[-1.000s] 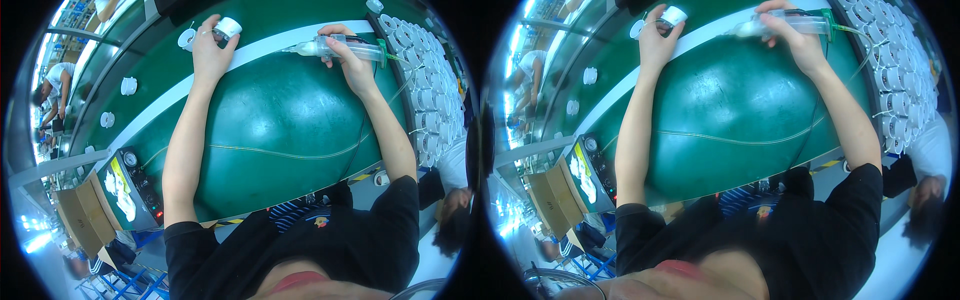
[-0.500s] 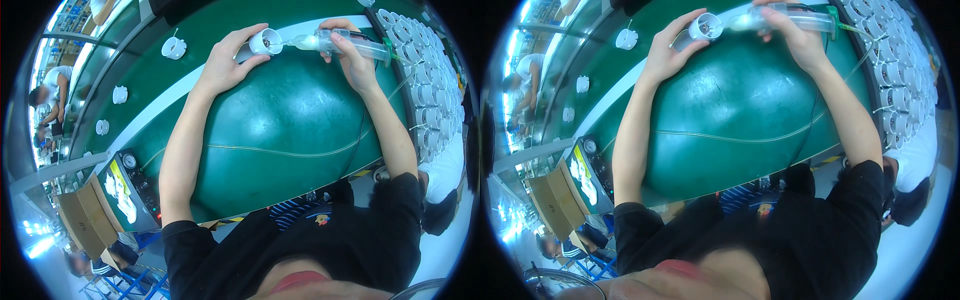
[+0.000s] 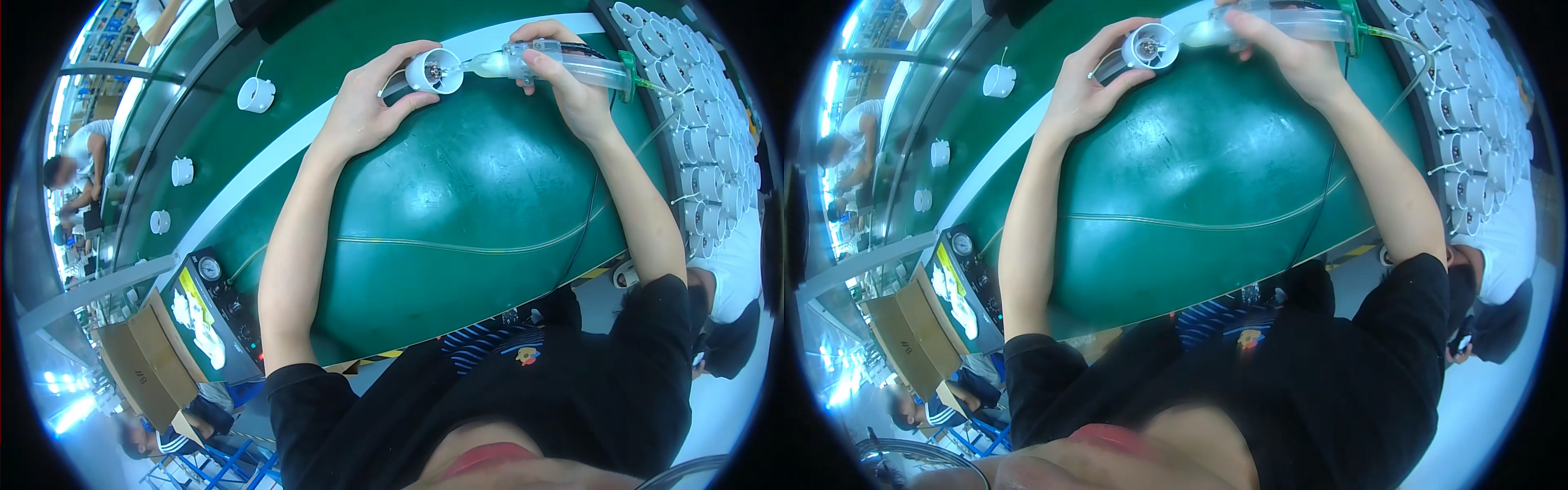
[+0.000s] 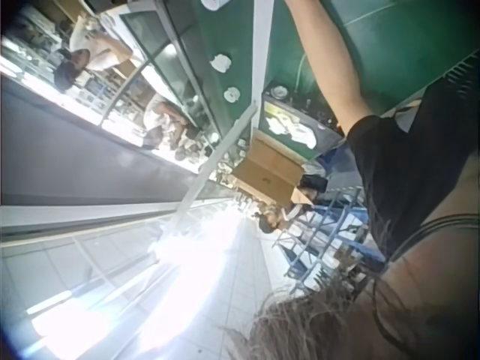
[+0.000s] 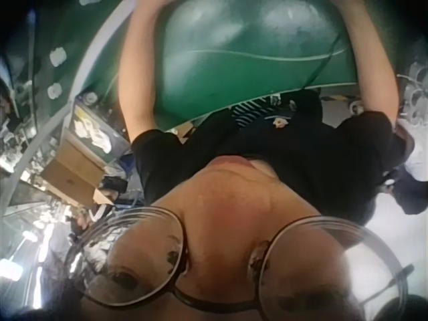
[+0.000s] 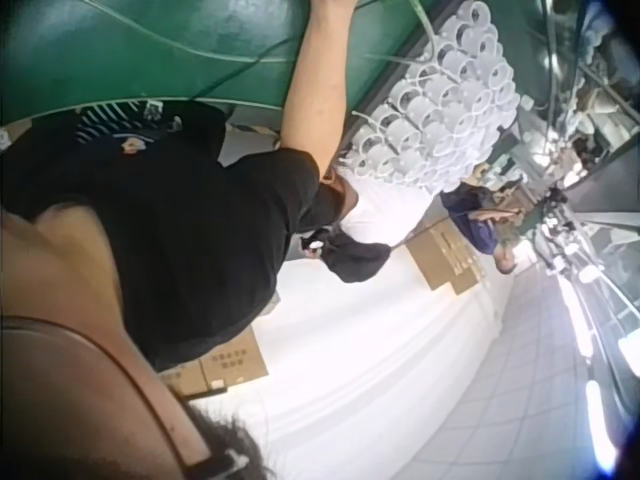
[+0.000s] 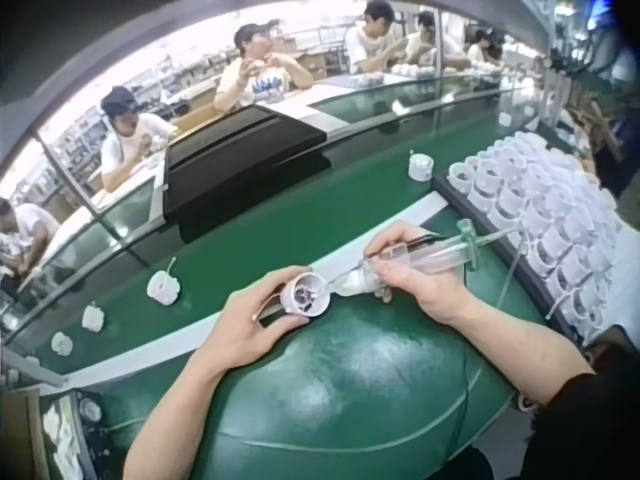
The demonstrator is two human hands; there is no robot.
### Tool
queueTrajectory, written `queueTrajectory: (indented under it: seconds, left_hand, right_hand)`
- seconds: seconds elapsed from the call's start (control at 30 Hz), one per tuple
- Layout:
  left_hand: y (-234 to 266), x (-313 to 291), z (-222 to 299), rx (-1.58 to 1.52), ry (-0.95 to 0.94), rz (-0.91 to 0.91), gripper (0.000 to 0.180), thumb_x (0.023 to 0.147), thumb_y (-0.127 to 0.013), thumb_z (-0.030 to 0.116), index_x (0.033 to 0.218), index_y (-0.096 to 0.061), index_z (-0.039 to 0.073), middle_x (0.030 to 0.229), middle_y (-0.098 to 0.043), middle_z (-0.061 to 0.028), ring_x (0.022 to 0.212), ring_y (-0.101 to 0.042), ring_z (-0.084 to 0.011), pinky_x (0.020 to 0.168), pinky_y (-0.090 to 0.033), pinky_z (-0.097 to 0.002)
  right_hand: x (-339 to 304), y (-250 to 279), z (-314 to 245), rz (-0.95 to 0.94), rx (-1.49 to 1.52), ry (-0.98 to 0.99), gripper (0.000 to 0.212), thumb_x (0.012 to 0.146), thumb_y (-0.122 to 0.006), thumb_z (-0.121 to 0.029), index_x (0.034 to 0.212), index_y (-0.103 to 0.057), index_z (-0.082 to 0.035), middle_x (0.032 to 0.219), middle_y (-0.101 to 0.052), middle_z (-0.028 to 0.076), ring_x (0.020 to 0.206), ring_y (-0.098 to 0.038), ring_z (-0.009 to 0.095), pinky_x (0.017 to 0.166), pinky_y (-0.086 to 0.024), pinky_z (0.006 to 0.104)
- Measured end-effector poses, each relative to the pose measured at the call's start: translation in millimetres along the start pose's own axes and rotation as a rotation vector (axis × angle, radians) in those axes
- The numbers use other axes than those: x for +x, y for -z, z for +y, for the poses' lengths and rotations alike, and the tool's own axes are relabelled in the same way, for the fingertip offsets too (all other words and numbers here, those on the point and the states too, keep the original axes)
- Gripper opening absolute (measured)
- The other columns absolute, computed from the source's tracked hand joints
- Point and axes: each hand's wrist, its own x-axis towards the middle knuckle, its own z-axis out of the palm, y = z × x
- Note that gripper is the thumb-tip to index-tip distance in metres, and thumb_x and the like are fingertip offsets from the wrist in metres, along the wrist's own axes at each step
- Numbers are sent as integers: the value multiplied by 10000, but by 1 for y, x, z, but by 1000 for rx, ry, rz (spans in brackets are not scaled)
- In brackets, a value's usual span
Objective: Applying a liquid adhesive to circular plastic components on an assembly line using a handheld syringe applicator.
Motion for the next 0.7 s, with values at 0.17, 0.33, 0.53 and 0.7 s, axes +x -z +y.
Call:
queueTrajectory:
  seconds: [0.17,0.33,0.53,0.7]
  left_hand:
    - [1,0,2,-25,14,-5,547,877,-820,109,1392,-634,99,1267,-725,-88,1220,-681,-242,1110,-499,-385]
    - [2,1,3,-28,33,-10,553,876,-819,108,1396,-631,100,1267,-726,-84,1223,-680,-246,1117,-493,-391]
    - [3,4,3,-22,15,-9,559,848,-838,139,1368,-638,88,1269,-729,-90,1219,-682,-254,1120,-484,-391]
    - [7,3,-25,360,36,408,567,830,-845,184,1342,-630,76,1294,-668,-126,1199,-655,-267,1063,-493,-389]
  right_hand:
    - [0,-2,0,10,-26,7,302,994,-665,-219,1223,-633,-24,1077,-677,87,847,-641,137,721,-515,291]
    - [1,-3,-1,7,-42,16,302,992,-670,-222,1218,-638,-25,1071,-677,84,839,-643,138,717,-518,289]
    - [0,-2,-2,26,-5,-3,304,992,-670,-226,1218,-640,-24,1091,-671,82,845,-638,135,718,-510,283]
    - [0,-3,-6,86,85,-31,305,994,-663,-237,1212,-643,-25,1095,-667,77,836,-630,131,708,-494,272]
